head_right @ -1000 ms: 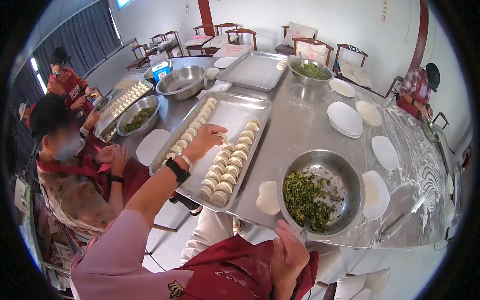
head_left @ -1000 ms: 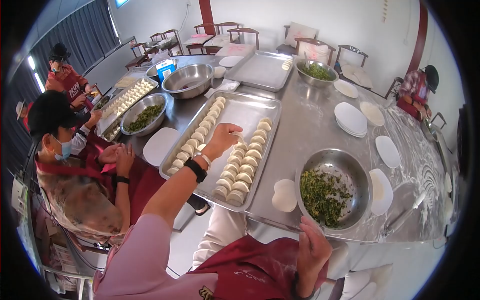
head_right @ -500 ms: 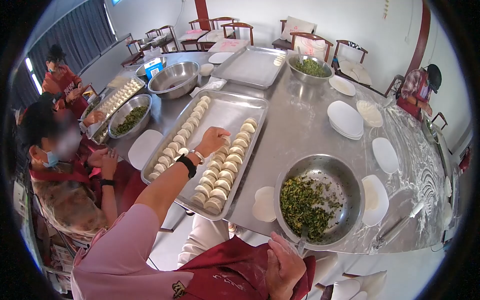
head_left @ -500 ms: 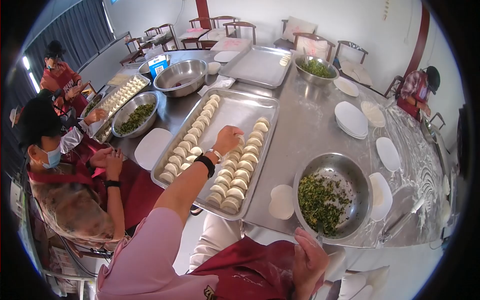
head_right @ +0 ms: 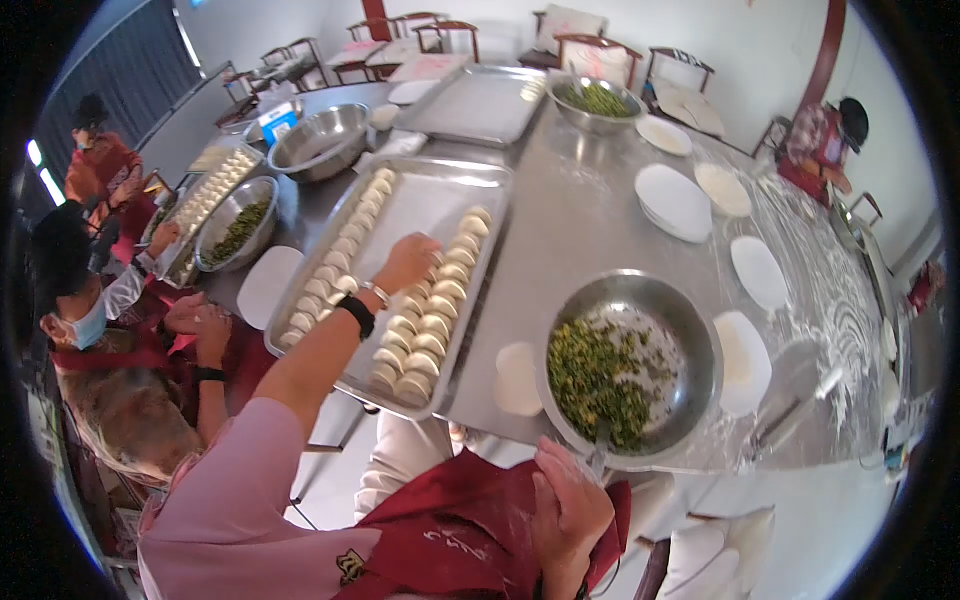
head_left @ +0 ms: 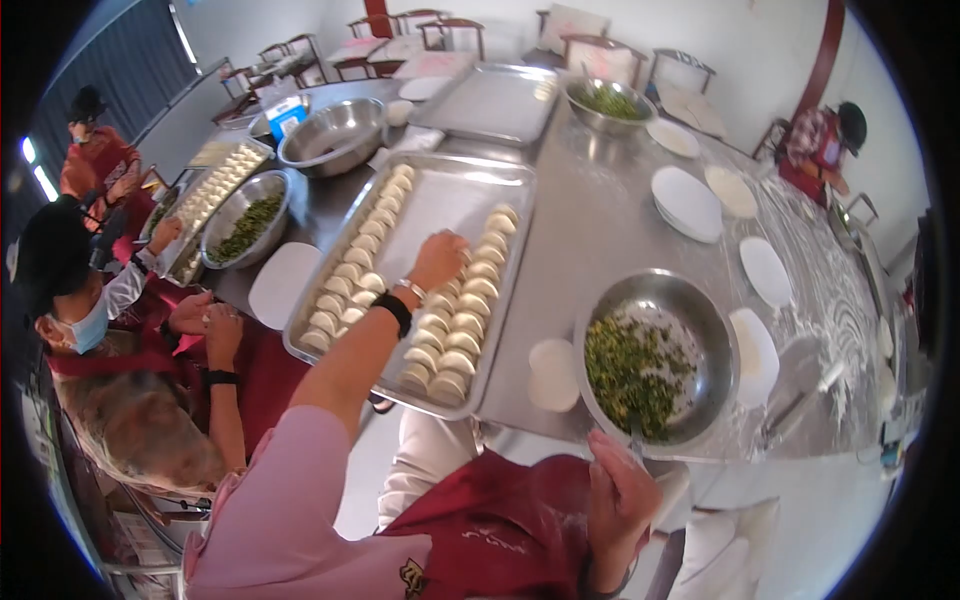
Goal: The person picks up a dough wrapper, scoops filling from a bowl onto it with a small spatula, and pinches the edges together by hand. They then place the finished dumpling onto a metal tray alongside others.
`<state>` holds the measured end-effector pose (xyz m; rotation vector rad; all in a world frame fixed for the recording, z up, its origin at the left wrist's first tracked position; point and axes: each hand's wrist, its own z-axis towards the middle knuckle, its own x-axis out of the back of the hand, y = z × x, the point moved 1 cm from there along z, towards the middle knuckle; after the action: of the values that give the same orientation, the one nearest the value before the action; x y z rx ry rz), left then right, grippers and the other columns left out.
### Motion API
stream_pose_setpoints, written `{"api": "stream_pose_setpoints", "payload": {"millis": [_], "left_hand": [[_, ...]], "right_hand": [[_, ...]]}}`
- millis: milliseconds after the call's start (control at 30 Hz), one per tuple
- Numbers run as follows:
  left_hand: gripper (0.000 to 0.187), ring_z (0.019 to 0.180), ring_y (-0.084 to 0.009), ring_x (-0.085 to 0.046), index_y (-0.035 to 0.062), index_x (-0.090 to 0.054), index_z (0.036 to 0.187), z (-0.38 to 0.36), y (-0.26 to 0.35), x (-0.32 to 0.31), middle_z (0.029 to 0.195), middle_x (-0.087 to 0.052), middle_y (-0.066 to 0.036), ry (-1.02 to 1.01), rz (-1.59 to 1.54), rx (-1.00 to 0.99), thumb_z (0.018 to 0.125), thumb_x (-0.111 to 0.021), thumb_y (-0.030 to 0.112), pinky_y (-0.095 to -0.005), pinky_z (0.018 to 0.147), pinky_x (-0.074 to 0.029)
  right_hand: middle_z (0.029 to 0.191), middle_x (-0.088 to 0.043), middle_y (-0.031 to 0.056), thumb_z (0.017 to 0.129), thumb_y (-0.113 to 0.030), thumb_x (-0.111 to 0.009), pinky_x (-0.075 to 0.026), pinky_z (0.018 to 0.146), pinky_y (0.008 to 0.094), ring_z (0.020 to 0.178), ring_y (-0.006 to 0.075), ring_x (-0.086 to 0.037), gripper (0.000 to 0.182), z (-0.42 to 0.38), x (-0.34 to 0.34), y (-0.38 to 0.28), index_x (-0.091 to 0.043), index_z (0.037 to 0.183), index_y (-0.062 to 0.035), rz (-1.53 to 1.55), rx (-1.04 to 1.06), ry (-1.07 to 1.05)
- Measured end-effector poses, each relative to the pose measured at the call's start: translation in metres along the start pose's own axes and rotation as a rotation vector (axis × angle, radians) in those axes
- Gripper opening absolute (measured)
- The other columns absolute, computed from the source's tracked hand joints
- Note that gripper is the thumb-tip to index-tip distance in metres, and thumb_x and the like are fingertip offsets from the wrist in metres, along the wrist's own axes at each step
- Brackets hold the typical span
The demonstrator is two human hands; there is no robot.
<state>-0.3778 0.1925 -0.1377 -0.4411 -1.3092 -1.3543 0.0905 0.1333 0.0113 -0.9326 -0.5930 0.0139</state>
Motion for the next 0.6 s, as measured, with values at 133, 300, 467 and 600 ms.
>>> {"api": "stream_pose_setpoints", "payload": {"millis": [133, 300, 467, 600], "left_hand": [[0.027, 0.102, -0.0408, -0.061, 0.0056, -0.071, 0.103, -0.003, 0.021, 0.003, 0.099, -0.066, -0.021, -0.039, 0.16, -0.024, 0.078, -0.061, 0.007, -0.045, 0.093, -0.049], [0.023, 0.101, -0.0385, -0.061, 0.0037, -0.068, 0.102, -0.036, 0.123, 0.043, 0.105, -0.064, -0.019, 0.234, -0.25, -0.134, 0.081, -0.059, 0.008, -0.0454, 0.092, -0.048], [0.026, 0.111, -0.0337, -0.059, 0.0035, -0.067, 0.107, -0.105, 0.205, 0.005, 0.118, -0.063, -0.015, -0.183, -0.198, -0.244, 0.082, -0.064, 0.008, -0.0428, 0.091, -0.051], [0.028, 0.111, -0.0337, -0.058, 0.0021, -0.066, 0.107, -0.125, 0.244, -0.01, 0.117, -0.061, -0.013, -0.404, 0.052, -0.23, 0.079, -0.065, 0.005, -0.042, 0.091, -0.053]], "right_hand": [[0.097, -0.073, 0.0186, 0.078, 0.006, -0.064, -0.056, 0.085, 0.0351, 0.094, 0.0328, -0.072, 0.026, -0.004, 0.015, -0.007, -0.07, 0.103, 0.0029, -0.049, -0.097, 0.093], [0.095, -0.073, 0.0164, 0.09, 0.006, -0.055, -0.057, 0.082, 0.0323, 0.089, 0.0237, -0.072, 0.023, -0.01, 0.025, 0.005, -0.067, 0.11, 0.0076, 0.2, -0.322, 0.483], [0.102, -0.072, 0.0175, 0.093, 0.004, -0.058, -0.056, 0.084, 0.0316, 0.093, 0.0219, -0.071, 0.021, -0.013, 0.022, 0.027, -0.067, 0.112, 0.008, 0.298, -0.328, 0.494], [0.106, -0.073, 0.0158, 0.089, 0.008, -0.057, -0.051, 0.093, 0.034, 0.104, 0.0234, -0.069, 0.024, -0.02, 0.022, 0.032, -0.07, 0.109, 0.0031, -0.059, -0.279, 0.29]]}}
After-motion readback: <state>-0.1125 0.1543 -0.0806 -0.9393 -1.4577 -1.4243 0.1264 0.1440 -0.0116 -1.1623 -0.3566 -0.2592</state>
